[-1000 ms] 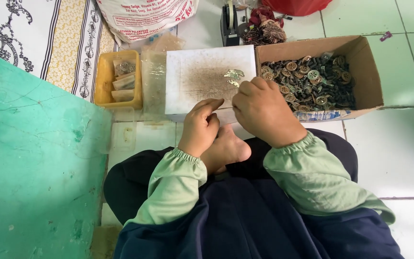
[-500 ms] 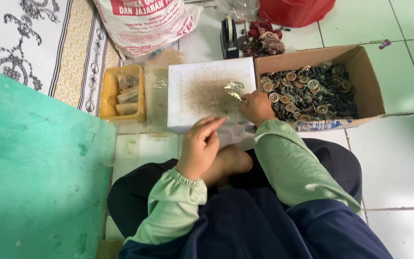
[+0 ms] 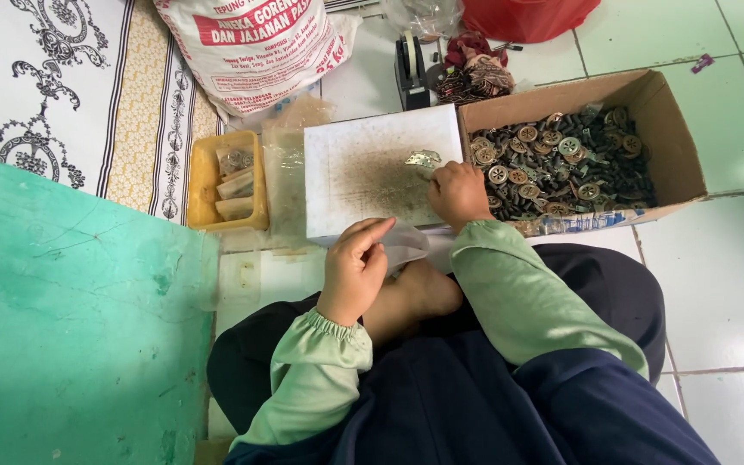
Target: Packing small decorative metal components from a large box into small plastic bags while sitting on the floor.
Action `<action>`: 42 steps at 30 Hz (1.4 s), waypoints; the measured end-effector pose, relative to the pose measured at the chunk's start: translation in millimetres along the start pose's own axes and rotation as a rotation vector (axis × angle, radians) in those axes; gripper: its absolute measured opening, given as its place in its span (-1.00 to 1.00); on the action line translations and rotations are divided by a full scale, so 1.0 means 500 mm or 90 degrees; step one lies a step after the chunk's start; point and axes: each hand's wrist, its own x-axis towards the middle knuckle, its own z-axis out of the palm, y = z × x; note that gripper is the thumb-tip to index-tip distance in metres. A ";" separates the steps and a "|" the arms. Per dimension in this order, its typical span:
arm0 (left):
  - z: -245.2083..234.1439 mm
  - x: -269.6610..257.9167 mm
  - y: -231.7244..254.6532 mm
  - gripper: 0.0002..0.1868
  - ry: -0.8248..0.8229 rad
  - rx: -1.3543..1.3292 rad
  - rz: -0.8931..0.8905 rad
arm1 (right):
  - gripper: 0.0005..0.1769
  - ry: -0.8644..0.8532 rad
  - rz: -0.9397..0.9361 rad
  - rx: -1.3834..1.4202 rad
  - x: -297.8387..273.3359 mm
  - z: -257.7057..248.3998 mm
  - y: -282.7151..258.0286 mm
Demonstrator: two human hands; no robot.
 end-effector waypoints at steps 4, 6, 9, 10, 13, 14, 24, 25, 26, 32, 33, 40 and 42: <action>0.005 -0.002 -0.026 -0.51 0.011 -0.004 -0.017 | -0.86 0.107 -0.011 0.309 -0.005 -0.213 -0.072; 0.005 0.003 -0.028 -0.52 0.012 0.017 -0.026 | -0.76 0.217 -0.187 0.331 -0.010 -0.368 -0.144; 0.014 0.015 -0.017 -0.52 0.025 0.017 -0.032 | -0.96 0.133 -0.308 0.086 -0.041 -0.447 -0.169; 0.020 0.013 -0.015 -0.52 0.025 0.013 -0.032 | -0.96 0.132 -0.309 0.083 -0.048 -0.429 -0.167; 0.034 0.007 -0.016 -0.52 0.014 0.006 -0.027 | -0.86 0.116 -0.377 -0.014 -0.059 -0.402 -0.177; 0.036 0.004 -0.020 -0.53 0.013 0.010 -0.034 | -0.87 0.091 -0.365 0.033 -0.055 -0.410 -0.192; -0.079 0.032 0.078 -0.49 0.070 -0.013 0.122 | -0.88 0.125 -0.027 0.382 0.038 -0.274 -0.016; -0.066 0.024 0.067 -0.49 0.072 -0.012 0.122 | -0.88 0.124 -0.028 0.382 0.035 -0.229 0.000; -0.055 0.021 0.053 -0.50 0.053 -0.026 0.098 | -0.88 0.054 0.017 0.379 0.041 -0.183 0.014; -0.022 -0.001 0.038 -0.52 0.014 -0.048 0.034 | -0.74 -0.190 0.103 0.164 0.076 -0.026 0.064; -0.022 0.005 0.039 -0.53 0.017 -0.055 0.039 | -0.66 -0.231 0.095 0.082 0.094 -0.014 0.069; -0.029 0.008 0.008 -0.52 0.004 -0.053 0.002 | -0.72 -0.218 0.116 -0.055 0.107 0.044 0.057; -0.028 0.007 -0.005 -0.52 0.003 -0.043 -0.006 | -0.78 -0.136 0.052 -0.119 0.091 0.068 0.067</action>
